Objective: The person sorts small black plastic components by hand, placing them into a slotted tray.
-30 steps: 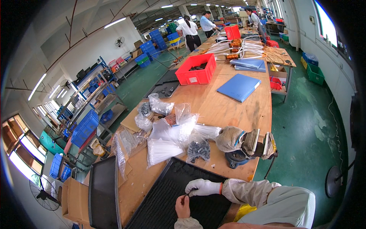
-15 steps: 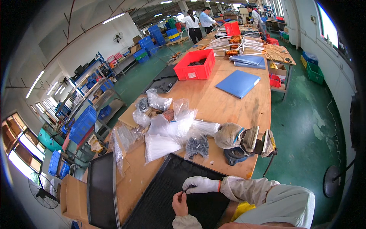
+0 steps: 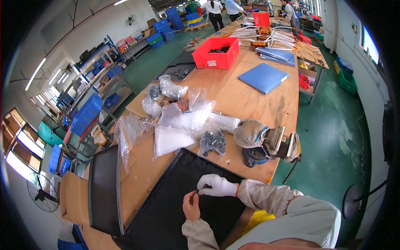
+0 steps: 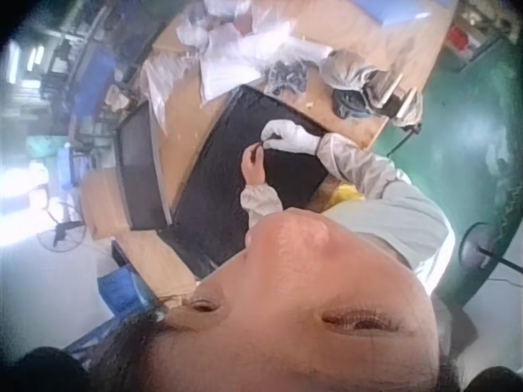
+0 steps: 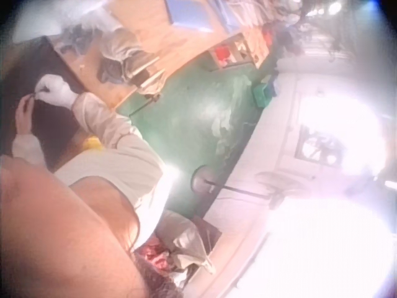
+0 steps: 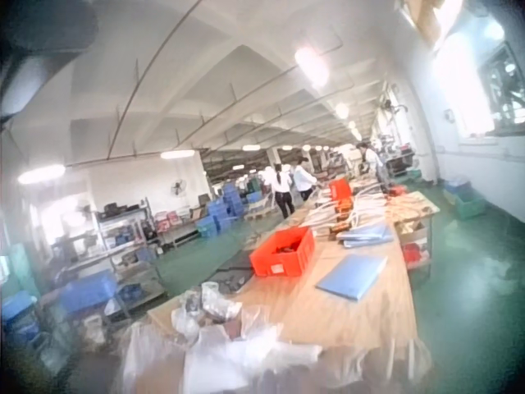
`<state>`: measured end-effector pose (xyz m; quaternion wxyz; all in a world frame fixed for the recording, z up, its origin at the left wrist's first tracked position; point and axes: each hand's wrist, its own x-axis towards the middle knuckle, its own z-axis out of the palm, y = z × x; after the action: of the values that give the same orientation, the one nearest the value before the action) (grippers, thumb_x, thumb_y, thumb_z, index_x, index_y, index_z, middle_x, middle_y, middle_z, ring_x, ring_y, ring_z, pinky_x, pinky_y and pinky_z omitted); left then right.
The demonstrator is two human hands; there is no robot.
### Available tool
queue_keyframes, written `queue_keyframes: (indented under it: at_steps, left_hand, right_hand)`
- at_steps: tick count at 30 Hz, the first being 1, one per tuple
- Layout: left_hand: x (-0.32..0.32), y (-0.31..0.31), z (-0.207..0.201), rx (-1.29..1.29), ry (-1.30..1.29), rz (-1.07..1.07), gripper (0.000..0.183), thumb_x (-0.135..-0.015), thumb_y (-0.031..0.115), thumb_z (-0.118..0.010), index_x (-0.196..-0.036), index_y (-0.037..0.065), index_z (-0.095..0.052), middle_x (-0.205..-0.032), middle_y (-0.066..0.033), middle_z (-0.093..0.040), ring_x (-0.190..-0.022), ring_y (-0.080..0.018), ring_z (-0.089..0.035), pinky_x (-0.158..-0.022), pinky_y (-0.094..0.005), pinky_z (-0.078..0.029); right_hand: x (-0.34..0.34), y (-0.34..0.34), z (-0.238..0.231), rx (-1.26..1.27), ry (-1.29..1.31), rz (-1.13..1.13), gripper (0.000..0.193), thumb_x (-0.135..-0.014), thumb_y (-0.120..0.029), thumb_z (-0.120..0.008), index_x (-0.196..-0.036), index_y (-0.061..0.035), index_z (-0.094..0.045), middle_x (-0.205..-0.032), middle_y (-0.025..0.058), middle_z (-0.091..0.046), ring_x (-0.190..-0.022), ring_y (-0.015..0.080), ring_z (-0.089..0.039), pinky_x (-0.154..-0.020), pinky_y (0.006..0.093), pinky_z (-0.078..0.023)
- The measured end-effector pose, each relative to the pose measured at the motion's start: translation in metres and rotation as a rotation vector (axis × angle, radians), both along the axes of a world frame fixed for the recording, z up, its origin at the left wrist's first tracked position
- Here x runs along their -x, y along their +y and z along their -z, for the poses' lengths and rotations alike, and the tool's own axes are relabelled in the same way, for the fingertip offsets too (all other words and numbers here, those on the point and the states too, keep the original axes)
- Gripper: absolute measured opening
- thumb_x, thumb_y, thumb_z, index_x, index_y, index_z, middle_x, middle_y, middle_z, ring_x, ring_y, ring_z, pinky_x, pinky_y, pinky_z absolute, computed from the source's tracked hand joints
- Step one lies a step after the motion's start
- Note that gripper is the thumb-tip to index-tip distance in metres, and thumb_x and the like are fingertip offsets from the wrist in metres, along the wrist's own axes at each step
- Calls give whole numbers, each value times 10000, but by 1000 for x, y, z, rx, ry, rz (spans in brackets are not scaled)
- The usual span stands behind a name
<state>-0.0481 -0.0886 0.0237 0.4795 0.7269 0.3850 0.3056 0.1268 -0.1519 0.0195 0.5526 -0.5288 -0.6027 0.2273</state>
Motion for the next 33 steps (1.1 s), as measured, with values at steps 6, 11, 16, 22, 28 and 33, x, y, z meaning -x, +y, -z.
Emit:
queue_keyframes:
  at_steps: [6, 11, 16, 22, 28, 33]
  left_hand:
    - [-1, 2, 5, 70, -12, -27, 238, -927, 203, -616, -1072, 15, -633, -975, -64, -644, -878, -137, -594, -789, -262, -467]
    - [-2, 3, 12, 6, -108, 3, 217, -934, 172, -604, -1074, 6, -617, -967, -55, -640, -863, -131, -593, -799, -255, -473]
    - [-7, 12, 22, 64, -110, -11, 206, -933, 155, -599, -1074, 5, -615, -939, -54, -642, -830, -126, -592, -767, -258, -474]
    - [-12, 75, 19, -539, 19, -141, 139, -840, 122, -668, -954, 51, -632, -949, -100, -591, -915, -270, -565, -822, -369, -456]
    - [-32, 139, 30, -701, 355, -311, 151, -808, 240, -709, -936, 189, -647, -1109, -80, -513, -1072, -315, -487, -896, -476, -400]
    - [-36, 152, 35, -718, 627, -295, 139, -809, 228, -698, -946, 203, -710, -1215, -89, -487, -1177, -310, -417, -947, -457, -361]
  right_hand:
    - [-15, -60, -23, -50, -54, 216, 144, -786, -86, -730, -842, -42, -605, -872, 92, -638, -856, 257, -638, -767, 348, -506]
    - [-17, -104, -14, -43, -137, 293, 170, -725, -34, -732, -795, -73, -583, -809, 78, -642, -769, 278, -634, -696, 371, -495]
    - [-9, -103, -11, -126, -288, 505, 203, -708, -50, -743, -813, -108, -579, -820, 48, -634, -813, 263, -623, -722, 374, -473]
    - [-6, -107, -10, -82, -353, 493, 205, -705, -93, -759, -824, -131, -596, -843, 38, -637, -831, 261, -616, -738, 378, -468]
    - [-5, -110, -3, -63, -367, 493, 206, -706, -112, -766, -843, -143, -615, -877, 33, -639, -847, 254, -608, -753, 377, -460]
    - [-3, -108, -5, -70, -367, 504, 209, -710, -112, -763, -846, -142, -608, -872, 33, -638, -835, 254, -604, -748, 378, -460]
